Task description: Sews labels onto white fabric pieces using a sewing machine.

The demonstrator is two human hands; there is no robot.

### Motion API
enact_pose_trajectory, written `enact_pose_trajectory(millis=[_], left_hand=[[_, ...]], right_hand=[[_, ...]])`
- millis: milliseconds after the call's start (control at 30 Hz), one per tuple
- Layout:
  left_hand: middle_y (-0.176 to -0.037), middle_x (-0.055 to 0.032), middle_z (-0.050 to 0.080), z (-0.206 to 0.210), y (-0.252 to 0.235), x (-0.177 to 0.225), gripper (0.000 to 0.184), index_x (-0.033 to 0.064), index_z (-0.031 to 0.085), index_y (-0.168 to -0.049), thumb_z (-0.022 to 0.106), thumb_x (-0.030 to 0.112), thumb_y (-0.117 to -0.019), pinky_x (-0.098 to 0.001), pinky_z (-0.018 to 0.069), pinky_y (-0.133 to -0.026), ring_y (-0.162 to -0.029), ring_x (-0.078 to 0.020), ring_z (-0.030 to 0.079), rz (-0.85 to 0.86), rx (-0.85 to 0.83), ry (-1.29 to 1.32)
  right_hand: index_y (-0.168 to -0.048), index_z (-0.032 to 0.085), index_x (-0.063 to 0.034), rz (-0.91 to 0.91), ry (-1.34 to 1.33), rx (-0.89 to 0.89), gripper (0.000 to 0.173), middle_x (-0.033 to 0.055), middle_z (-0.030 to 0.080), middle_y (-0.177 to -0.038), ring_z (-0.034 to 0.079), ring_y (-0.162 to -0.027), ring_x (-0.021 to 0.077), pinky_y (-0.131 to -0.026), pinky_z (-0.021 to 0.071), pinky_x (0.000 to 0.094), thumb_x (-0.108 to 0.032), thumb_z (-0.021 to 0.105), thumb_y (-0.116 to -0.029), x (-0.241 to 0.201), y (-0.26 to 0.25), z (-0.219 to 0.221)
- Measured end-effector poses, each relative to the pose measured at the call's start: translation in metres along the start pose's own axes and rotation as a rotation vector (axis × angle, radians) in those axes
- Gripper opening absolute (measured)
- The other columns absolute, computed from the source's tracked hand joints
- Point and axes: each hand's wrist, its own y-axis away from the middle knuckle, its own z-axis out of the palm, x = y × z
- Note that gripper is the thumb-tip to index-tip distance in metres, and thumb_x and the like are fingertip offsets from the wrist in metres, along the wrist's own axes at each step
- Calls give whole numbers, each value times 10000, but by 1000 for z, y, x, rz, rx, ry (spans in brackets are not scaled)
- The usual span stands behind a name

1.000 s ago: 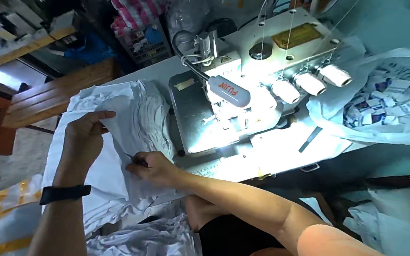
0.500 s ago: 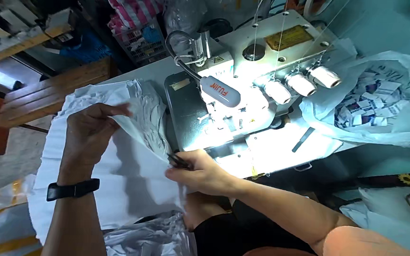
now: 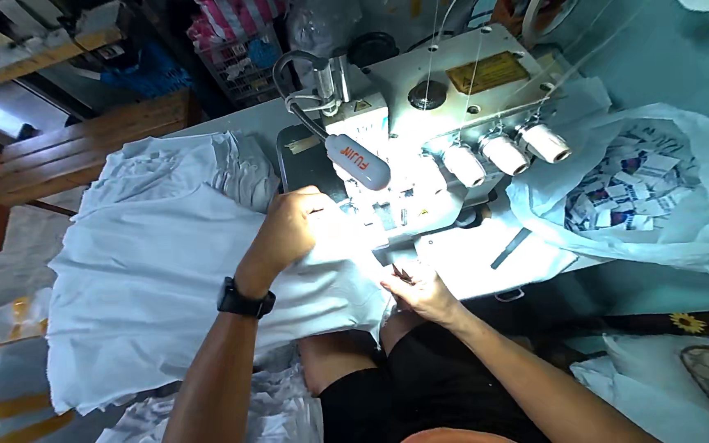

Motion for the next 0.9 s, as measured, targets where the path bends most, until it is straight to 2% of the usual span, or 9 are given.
enact_pose_trajectory(millis=[67,133,200,267,333,433,567,900], left_hand=[[-799,-91,653,1,9,3,72,4,682,-827,668,-54,-868,-291,482,-630,-678,-135,590,-28,7,42],[-800,-93,646,1,9,5,67,3,681,-841,657,-42,-885,-297,474,-614,-662,-139,579,-47,8,36],[-851,-77,672,2,3,4,66,7,712,-879,654,-16,-899,-277,498,-667,-711,-108,605,-67,2,17],[-916,-83,676,4,2,4,66,17,707,-873,655,-23,-884,-280,512,-710,-775,-114,623,-80,22,14],[-1005,-121,664,5,4,3,46,-2,671,-836,662,-42,-857,-296,513,-792,-892,-151,628,-69,49,22],[-1052,-135,655,4,6,5,52,-16,652,-821,664,-57,-851,-286,514,-809,-941,-156,624,-78,62,29],[-1045,-141,651,5,16,9,105,-3,619,-804,669,-93,-827,-340,525,-746,-899,-198,628,-68,69,70],[-1065,-132,649,9,19,5,89,2,620,-808,662,-67,-845,-321,526,-737,-900,-180,626,-99,79,104]], right_hand=[[-867,689,-9,-28,-15,6,140,-107,599,-701,514,-620,-112,-591,440,79,-57,606,-970,2,0,2],[-872,690,-21,-26,-42,-1,133,-114,602,-699,512,-598,-110,-568,441,80,-57,609,-972,2,-1,0],[-865,691,-25,-40,-57,4,133,-106,613,-700,521,-575,-99,-542,450,87,-63,617,-969,5,-2,-1],[-861,686,-7,-104,-35,9,140,-53,627,-794,551,-682,-66,-627,476,105,-67,624,-971,10,-3,-2],[-852,695,4,-133,-25,25,146,-23,642,-852,570,-760,-47,-690,488,117,-66,632,-964,13,-2,-2],[-842,678,-8,-132,-38,21,144,-38,622,-818,554,-730,-49,-663,471,114,-60,624,-966,14,-3,-2],[-827,675,-26,-95,-41,18,151,-79,605,-724,528,-640,-76,-594,445,102,-58,618,-963,12,-1,-4],[-809,667,-51,-55,-48,24,161,-104,581,-691,502,-599,-86,-558,422,95,-64,614,-961,11,-1,-3]])
